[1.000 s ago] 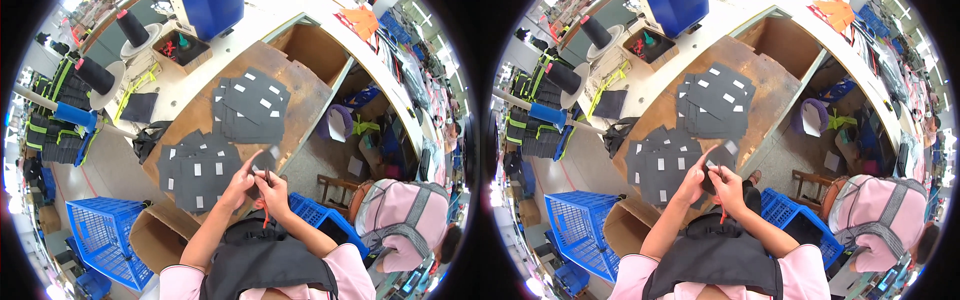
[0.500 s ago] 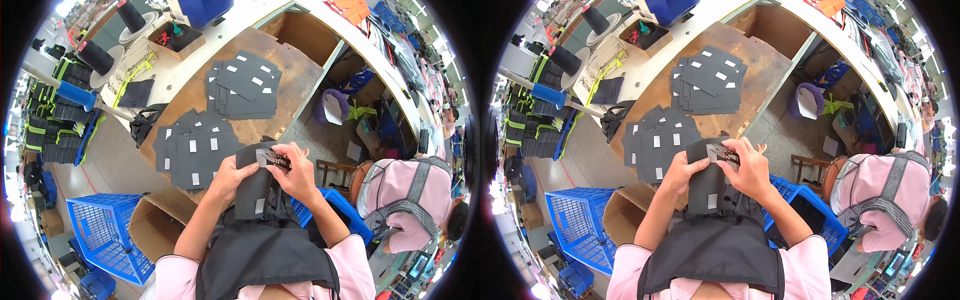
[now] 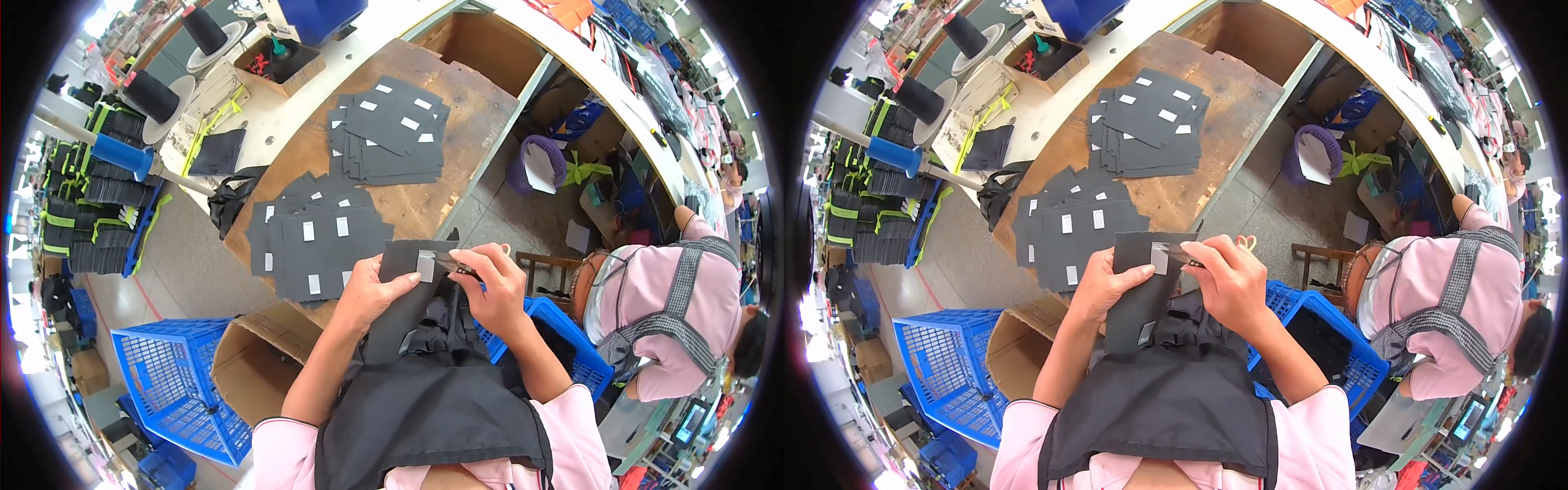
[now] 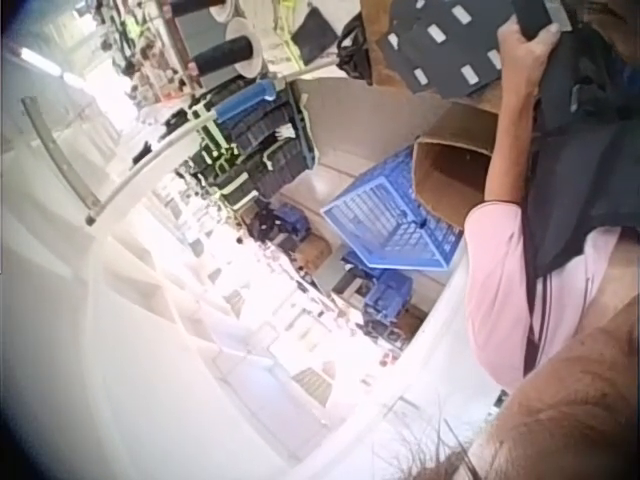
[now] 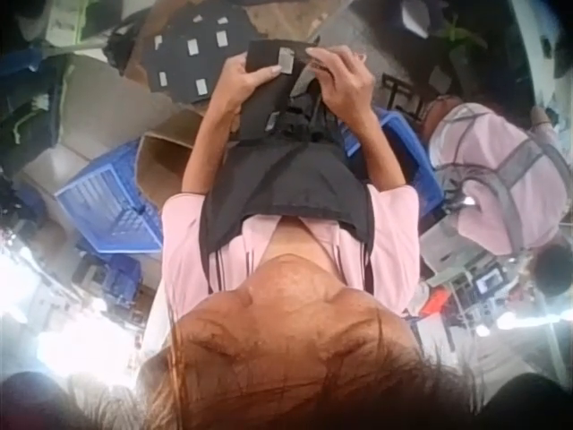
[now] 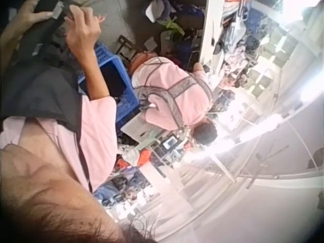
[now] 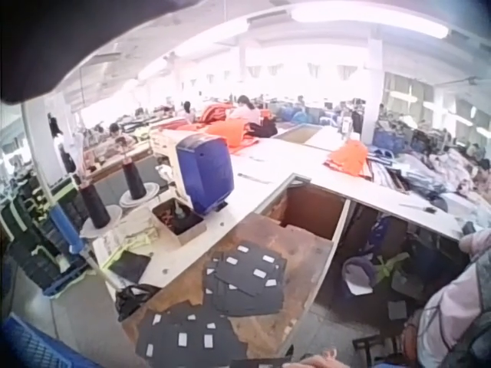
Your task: Trimming excess threads from fabric components in a garment factory.
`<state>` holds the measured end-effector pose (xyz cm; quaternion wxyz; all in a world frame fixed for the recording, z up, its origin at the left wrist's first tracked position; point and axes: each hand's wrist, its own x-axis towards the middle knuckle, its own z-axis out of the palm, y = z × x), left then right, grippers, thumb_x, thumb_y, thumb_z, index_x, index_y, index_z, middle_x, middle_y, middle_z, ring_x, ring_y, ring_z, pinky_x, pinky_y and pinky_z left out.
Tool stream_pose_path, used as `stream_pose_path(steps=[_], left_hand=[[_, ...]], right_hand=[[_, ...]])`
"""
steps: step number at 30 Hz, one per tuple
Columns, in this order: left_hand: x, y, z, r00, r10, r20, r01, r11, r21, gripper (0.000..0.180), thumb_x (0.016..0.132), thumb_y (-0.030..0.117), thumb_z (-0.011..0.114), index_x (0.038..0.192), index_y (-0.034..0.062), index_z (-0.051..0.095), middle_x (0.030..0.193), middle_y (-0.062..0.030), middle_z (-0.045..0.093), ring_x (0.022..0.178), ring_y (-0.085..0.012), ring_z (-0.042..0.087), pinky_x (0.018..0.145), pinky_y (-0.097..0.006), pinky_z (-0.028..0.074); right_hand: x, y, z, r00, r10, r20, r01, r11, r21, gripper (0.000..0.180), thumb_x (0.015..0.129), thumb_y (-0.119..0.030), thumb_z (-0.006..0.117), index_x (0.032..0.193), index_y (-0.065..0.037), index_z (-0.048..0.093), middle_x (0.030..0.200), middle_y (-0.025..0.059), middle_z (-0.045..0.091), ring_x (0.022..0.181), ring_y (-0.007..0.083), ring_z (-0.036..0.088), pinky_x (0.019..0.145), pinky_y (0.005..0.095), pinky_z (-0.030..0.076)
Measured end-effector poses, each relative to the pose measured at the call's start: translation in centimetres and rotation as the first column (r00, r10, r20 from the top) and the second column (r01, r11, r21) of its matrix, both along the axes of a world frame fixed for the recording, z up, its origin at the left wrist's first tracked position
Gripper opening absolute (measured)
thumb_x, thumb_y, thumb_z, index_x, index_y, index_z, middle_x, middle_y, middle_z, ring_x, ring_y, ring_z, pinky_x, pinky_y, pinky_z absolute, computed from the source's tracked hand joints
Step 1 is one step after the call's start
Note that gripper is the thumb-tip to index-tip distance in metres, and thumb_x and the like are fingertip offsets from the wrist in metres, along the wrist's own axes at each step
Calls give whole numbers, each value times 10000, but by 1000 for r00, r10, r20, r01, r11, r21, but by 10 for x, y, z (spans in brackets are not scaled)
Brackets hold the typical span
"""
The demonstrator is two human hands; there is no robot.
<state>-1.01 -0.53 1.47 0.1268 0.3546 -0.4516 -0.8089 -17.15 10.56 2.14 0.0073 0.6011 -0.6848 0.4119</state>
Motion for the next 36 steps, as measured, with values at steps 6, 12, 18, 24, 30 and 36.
stream_pose_path(steps=[6,12,18,24,30,36], left_hand=[[0,-3,-1,992,-108,60,113,989,-92,163,833,59,578,972,-21,608,850,-20,626,751,-87,562,680,-237,468],[0,0,-16,990,-94,105,115,968,-223,175,878,105,520,1027,18,553,906,-10,567,856,-93,511,769,-265,437],[6,8,-12,983,-172,-62,173,985,11,390,816,267,682,1069,7,541,954,-41,582,883,-97,535,776,-257,445],[9,8,-13,1000,-4,19,2,992,123,218,800,130,690,950,-4,603,830,-45,637,729,-116,597,645,-250,495],[7,6,-15,995,101,-26,-91,959,267,226,813,118,669,990,16,573,888,-62,629,765,-130,613,659,-270,518],[10,8,-26,985,131,-110,-92,947,307,257,806,114,681,1016,62,543,903,-34,600,781,-125,597,693,-271,511]], right_hand=[[-18,-1,5,928,50,370,-99,989,114,299,699,-14,684,987,-23,606,805,89,555,663,208,560,605,298,445],[-41,-3,-5,865,203,459,-402,827,392,147,739,-73,668,801,4,559,732,87,506,659,213,515,589,308,399],[-19,1,-6,740,49,671,-338,890,307,159,739,-48,662,743,11,514,708,68,463,605,176,438,558,291,352],[14,15,6,940,-167,298,108,972,207,212,739,-75,683,926,-70,582,798,64,519,583,178,536,552,309,441],[25,36,-13,950,-99,298,64,990,124,312,690,-54,721,974,-77,594,821,68,538,573,188,547,493,280,422],[26,30,-15,986,-81,143,74,996,52,290,671,18,710,936,-50,616,779,89,543,594,223,524,524,296,411]])
